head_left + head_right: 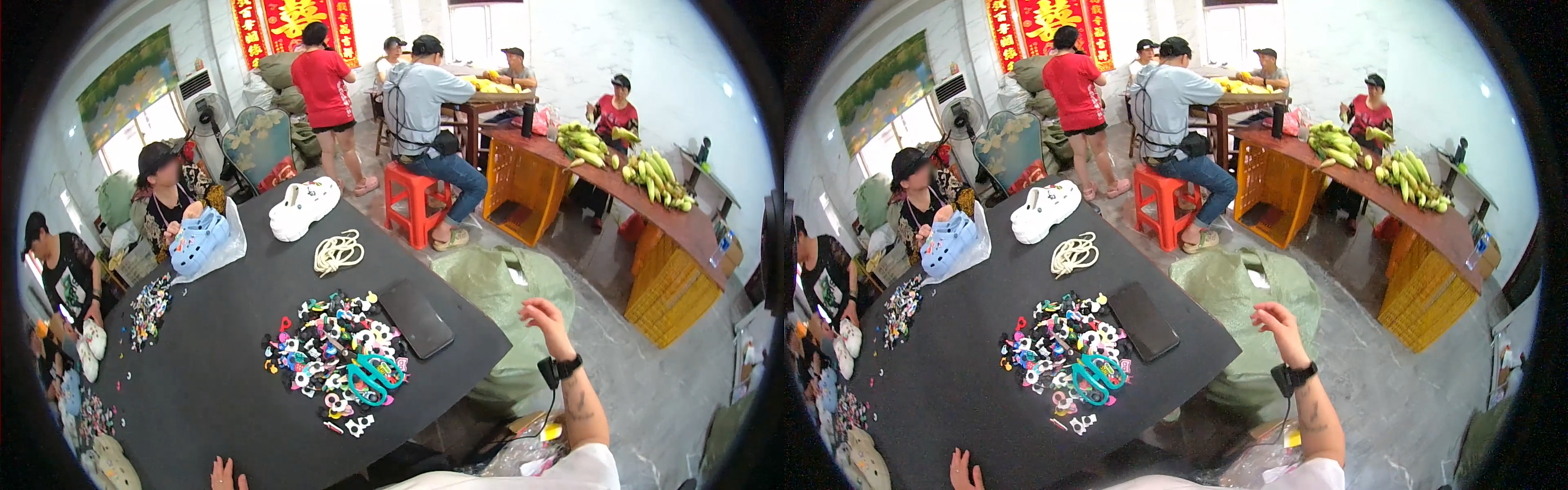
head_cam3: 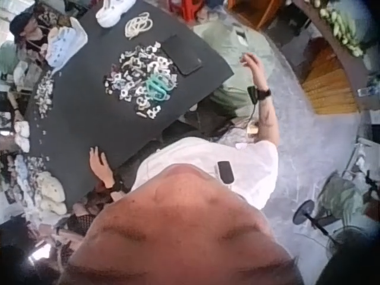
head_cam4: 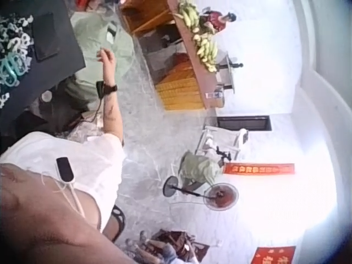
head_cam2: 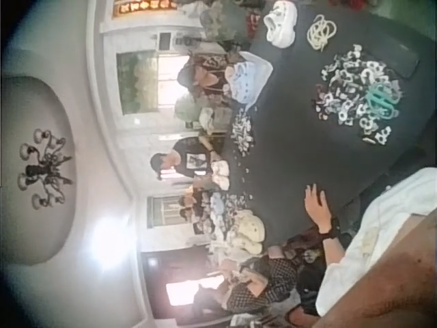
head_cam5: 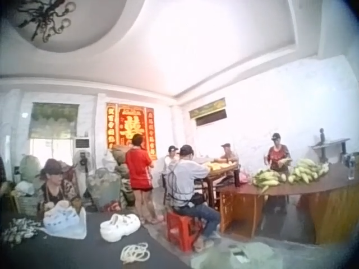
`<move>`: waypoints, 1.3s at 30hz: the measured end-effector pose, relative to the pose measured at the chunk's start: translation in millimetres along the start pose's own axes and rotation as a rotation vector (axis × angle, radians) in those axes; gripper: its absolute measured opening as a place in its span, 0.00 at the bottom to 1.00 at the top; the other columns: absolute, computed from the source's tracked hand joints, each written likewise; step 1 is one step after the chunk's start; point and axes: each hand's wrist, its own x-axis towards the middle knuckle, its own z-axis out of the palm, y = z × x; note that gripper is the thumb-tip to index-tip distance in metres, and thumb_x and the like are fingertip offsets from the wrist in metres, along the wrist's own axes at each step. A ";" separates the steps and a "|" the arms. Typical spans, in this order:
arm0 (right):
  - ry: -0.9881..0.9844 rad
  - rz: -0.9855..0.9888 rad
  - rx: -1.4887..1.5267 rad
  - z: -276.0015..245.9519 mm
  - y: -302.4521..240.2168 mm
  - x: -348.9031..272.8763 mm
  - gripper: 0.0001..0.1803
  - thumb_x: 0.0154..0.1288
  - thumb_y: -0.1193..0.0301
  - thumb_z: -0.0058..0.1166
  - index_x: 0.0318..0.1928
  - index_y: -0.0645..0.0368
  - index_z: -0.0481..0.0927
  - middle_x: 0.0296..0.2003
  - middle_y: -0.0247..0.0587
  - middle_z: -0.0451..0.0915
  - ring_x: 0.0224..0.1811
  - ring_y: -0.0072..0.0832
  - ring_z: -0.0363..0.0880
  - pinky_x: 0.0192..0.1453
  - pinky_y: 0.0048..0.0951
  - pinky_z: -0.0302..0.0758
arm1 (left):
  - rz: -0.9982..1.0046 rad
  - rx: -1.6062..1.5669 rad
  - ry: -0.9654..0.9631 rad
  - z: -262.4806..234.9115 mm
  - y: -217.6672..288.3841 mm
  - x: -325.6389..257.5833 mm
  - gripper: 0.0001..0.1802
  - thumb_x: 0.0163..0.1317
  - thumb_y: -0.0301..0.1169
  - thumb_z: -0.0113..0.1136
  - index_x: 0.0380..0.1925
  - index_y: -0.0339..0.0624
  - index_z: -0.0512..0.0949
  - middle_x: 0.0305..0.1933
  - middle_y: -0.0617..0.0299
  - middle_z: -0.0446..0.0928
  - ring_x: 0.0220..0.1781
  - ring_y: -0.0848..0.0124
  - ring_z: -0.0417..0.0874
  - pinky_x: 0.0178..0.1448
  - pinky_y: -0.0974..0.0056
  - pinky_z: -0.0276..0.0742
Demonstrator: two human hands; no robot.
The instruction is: Removing rubber clogs from plastic bags and attaching decorative charms through the holes in the upper part of the shoes.
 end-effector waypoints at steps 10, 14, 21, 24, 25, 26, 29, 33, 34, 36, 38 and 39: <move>-0.093 0.243 -0.928 -44.4 169.7 85.1 0.59 0.49 0.57 0.73 0.73 0.64 0.47 0.66 0.62 0.65 0.70 0.48 0.64 0.72 0.41 0.62 | -0.036 -0.027 0.048 3.9 -8.7 -4.6 0.19 0.73 0.37 0.48 0.57 0.39 0.76 0.64 0.46 0.73 0.65 0.48 0.71 0.69 0.49 0.64; 0.052 0.249 -0.809 -38.5 157.8 79.0 0.61 0.45 0.62 0.76 0.73 0.64 0.47 0.62 0.62 0.70 0.65 0.49 0.70 0.68 0.40 0.67 | -0.046 -0.019 0.058 2.9 -9.1 -5.7 0.19 0.72 0.36 0.50 0.56 0.38 0.76 0.63 0.46 0.73 0.64 0.47 0.72 0.68 0.49 0.65; -0.132 0.238 -1.004 -21.1 88.0 47.3 0.26 0.47 0.67 0.70 0.48 0.63 0.80 0.55 0.51 0.78 0.56 0.49 0.77 0.58 0.42 0.73 | -0.043 -0.043 0.076 1.8 -8.1 -3.2 0.18 0.71 0.36 0.51 0.54 0.38 0.78 0.62 0.46 0.75 0.64 0.48 0.73 0.68 0.50 0.66; -0.315 -0.113 -1.202 -16.6 79.5 21.0 0.15 0.51 0.69 0.66 0.39 0.62 0.82 0.47 0.49 0.82 0.48 0.51 0.79 0.52 0.42 0.74 | -0.072 -0.053 0.081 2.0 -7.7 -3.4 0.18 0.71 0.36 0.51 0.53 0.38 0.78 0.61 0.46 0.75 0.63 0.48 0.74 0.68 0.50 0.67; -0.438 -0.486 -1.252 -17.2 81.5 11.5 0.13 0.52 0.68 0.64 0.37 0.62 0.82 0.42 0.48 0.83 0.43 0.52 0.79 0.48 0.41 0.75 | -0.087 -0.059 0.078 2.2 -7.6 -3.6 0.17 0.71 0.36 0.51 0.53 0.38 0.79 0.61 0.46 0.75 0.63 0.48 0.74 0.68 0.50 0.67; -0.457 -0.456 -1.254 -15.0 88.0 2.7 0.13 0.52 0.68 0.64 0.37 0.62 0.82 0.42 0.48 0.83 0.43 0.52 0.79 0.48 0.41 0.75 | -0.086 -0.060 0.071 2.2 -7.5 -3.9 0.17 0.71 0.36 0.51 0.53 0.38 0.79 0.61 0.46 0.75 0.63 0.48 0.74 0.68 0.50 0.67; -0.710 0.317 -0.698 -14.4 112.7 -13.8 0.17 0.61 0.64 0.59 0.46 0.62 0.78 0.45 0.39 0.79 0.43 0.36 0.76 0.50 0.39 0.72 | -0.089 -0.059 0.072 2.9 -7.1 -4.8 0.18 0.72 0.36 0.50 0.53 0.37 0.79 0.61 0.47 0.75 0.63 0.48 0.74 0.68 0.50 0.67; -0.524 0.925 -0.009 -36.9 132.1 -6.0 0.20 0.71 0.59 0.49 0.55 0.59 0.75 0.44 0.35 0.79 0.41 0.30 0.75 0.51 0.34 0.72 | -0.093 -0.061 0.101 4.6 -8.3 -6.3 0.18 0.72 0.36 0.50 0.52 0.37 0.79 0.61 0.47 0.76 0.63 0.49 0.74 0.68 0.50 0.67; -0.313 0.825 0.048 -41.7 135.2 4.2 0.20 0.72 0.56 0.45 0.53 0.57 0.77 0.41 0.35 0.79 0.39 0.29 0.75 0.46 0.31 0.73 | -0.092 -0.057 0.108 5.3 -9.1 -7.0 0.18 0.72 0.36 0.50 0.52 0.37 0.79 0.61 0.47 0.76 0.63 0.49 0.74 0.68 0.50 0.66; -0.043 0.565 -0.098 -48.1 139.5 28.5 0.19 0.68 0.62 0.52 0.55 0.58 0.75 0.41 0.37 0.79 0.36 0.30 0.75 0.42 0.33 0.73 | -0.088 -0.066 0.124 6.5 -11.7 -8.3 0.18 0.72 0.36 0.50 0.52 0.37 0.79 0.61 0.47 0.76 0.63 0.49 0.74 0.68 0.50 0.66; -0.049 0.342 -0.117 -48.3 142.5 50.3 0.21 0.65 0.64 0.56 0.56 0.58 0.74 0.41 0.38 0.78 0.35 0.31 0.75 0.42 0.33 0.73 | -0.084 -0.075 0.132 8.3 -14.5 -9.9 0.18 0.72 0.37 0.51 0.52 0.37 0.79 0.61 0.47 0.76 0.63 0.49 0.74 0.68 0.50 0.66; -0.031 0.302 -0.291 -44.1 143.7 62.0 0.23 0.63 0.66 0.58 0.57 0.58 0.73 0.41 0.40 0.78 0.37 0.32 0.75 0.45 0.34 0.73 | -0.085 -0.080 0.121 9.5 -15.8 -10.3 0.17 0.72 0.37 0.51 0.52 0.37 0.79 0.61 0.47 0.76 0.64 0.49 0.74 0.68 0.50 0.66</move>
